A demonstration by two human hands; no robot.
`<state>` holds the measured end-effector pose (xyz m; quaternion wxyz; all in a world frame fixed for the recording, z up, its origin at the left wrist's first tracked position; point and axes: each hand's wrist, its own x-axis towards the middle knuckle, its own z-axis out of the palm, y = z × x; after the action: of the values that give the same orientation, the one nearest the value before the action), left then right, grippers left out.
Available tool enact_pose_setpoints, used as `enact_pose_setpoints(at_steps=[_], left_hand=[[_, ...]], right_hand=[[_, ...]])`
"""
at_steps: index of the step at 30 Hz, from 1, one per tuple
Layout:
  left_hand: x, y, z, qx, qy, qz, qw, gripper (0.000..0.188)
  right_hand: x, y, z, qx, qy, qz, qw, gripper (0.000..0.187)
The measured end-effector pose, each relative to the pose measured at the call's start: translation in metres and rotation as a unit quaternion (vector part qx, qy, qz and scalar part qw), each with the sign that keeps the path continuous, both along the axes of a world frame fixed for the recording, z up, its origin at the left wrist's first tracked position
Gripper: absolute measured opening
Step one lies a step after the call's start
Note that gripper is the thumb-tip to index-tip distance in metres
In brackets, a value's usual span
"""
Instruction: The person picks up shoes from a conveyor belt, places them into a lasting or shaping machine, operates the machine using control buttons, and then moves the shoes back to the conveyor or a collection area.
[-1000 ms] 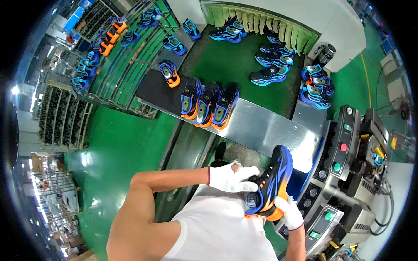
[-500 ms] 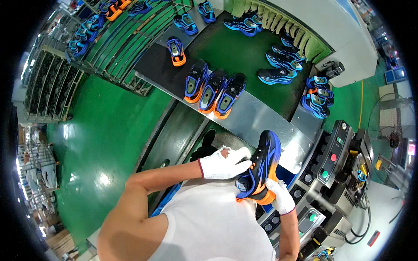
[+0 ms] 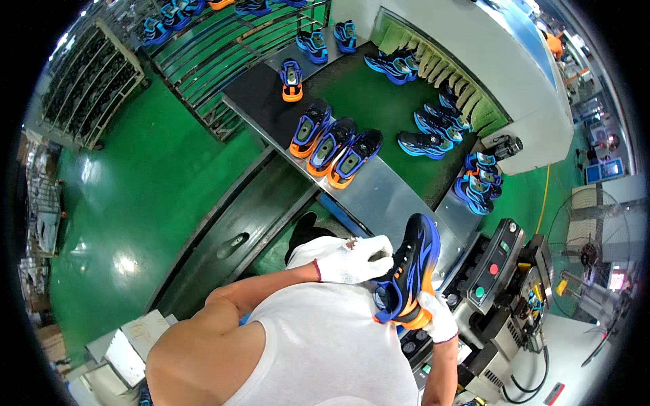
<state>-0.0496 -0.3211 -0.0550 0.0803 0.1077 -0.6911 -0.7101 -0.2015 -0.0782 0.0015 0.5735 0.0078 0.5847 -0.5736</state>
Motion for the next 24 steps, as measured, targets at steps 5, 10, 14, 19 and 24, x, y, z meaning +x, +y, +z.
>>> enact_pose_setpoints(at_steps=[5, 10, 14, 19, 24], left_hand=[[0.002, 0.020, 0.000, 0.049, 0.052, -0.015, 0.997, 0.014], [0.012, 0.038, 0.006, 0.094, 0.047, -0.004, 0.994, 0.012], [0.021, 0.041, 0.008, 0.105, 0.014, -0.041, 0.994, 0.016], [0.021, 0.037, 0.025, 0.052, -0.019, -0.058, 0.997, 0.013], [-0.008, 0.017, 0.004, 0.088, -0.035, 0.032, 0.995, 0.023]], right_hand=[[-0.046, 0.035, 0.012, 0.091, 0.072, 0.102, 0.988, 0.063], [-0.069, 0.025, 0.036, 0.086, 0.137, 0.272, 0.949, 0.081], [-0.096, 0.033, 0.030, 0.141, 0.153, 0.398, 0.893, 0.084], [-0.092, 0.046, 0.002, 0.068, -0.015, 0.283, 0.956, 0.080], [-0.067, 0.049, -0.049, -0.031, -0.158, 0.032, 0.986, 0.059]])
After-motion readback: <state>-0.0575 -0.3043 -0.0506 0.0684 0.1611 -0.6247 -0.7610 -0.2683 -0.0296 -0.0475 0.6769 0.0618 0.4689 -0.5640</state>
